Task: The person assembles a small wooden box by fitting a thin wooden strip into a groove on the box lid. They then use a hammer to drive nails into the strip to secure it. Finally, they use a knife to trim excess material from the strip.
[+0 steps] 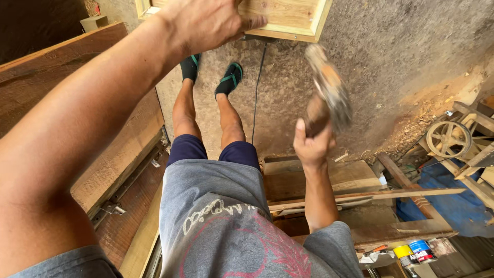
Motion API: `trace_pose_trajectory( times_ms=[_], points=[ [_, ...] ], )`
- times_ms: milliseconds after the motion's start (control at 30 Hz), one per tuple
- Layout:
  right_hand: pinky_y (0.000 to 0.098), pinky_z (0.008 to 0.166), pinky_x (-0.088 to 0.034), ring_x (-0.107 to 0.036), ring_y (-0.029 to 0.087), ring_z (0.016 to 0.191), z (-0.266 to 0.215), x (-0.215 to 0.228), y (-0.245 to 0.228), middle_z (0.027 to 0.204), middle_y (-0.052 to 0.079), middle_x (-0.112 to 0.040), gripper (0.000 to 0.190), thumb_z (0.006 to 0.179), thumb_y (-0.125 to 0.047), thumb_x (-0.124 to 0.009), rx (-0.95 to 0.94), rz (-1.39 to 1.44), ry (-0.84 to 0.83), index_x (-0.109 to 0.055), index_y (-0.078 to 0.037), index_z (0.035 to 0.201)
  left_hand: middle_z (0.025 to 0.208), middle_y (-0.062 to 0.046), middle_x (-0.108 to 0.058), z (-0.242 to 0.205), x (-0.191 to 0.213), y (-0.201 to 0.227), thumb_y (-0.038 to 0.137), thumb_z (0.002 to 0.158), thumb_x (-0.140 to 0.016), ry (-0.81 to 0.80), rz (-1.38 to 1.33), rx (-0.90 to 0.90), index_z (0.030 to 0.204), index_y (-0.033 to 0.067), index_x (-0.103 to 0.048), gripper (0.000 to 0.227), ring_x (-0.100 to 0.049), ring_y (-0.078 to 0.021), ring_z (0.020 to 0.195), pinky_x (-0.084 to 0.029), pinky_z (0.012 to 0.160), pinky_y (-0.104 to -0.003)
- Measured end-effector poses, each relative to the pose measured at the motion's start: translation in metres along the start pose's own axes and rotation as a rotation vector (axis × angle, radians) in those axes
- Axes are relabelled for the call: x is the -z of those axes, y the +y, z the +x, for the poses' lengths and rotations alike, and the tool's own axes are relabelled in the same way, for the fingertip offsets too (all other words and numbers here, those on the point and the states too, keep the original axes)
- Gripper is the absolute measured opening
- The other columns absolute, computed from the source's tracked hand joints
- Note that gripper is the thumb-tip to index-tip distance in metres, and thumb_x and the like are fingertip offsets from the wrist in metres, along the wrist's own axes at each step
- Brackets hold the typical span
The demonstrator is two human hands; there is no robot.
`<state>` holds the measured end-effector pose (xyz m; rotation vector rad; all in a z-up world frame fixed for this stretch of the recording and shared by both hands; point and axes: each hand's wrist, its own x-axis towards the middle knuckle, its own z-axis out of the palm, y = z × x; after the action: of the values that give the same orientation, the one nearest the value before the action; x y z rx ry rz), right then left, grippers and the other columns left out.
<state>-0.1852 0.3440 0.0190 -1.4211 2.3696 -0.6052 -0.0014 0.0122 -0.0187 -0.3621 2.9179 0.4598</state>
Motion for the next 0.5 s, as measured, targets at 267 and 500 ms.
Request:
trace_pose_trajectory(
  times_ms=[267, 500],
  points=[
    [0.0418, 0.067, -0.056, -0.071, 0.032, 0.075, -0.014, 0.016, -0.012, 0.089, 0.017, -0.069, 0.05, 0.104, -0.031, -0.073, 0.078, -0.031, 0.105, -0.055, 0.006, 0.131, 0.118, -0.005, -0.07, -0.006, 0.012, 0.006, 0.041, 0.093, -0.063, 0.092, 0.121, -0.015, 0.145, 0.0413, -0.06, 0.053, -0.068, -0.02, 0.101, -0.057, 0.073, -0.033],
    [0.0347, 0.066, -0.055, -0.069, 0.025, 0.067, -0.036, 0.019, -0.01, 0.078, 0.011, -0.067, 0.035, 0.104, -0.03, -0.07, -0.107, 0.195, 0.062, -0.056, 0.001, 0.111, 0.115, -0.013, -0.07, -0.041, 0.026, -0.016, 0.042, 0.097, -0.073, 0.253, -0.183, 0.061, 0.153, 0.0247, -0.062, 0.059, -0.069, -0.0274, 0.094, -0.055, 0.067, -0.039]
  ],
)
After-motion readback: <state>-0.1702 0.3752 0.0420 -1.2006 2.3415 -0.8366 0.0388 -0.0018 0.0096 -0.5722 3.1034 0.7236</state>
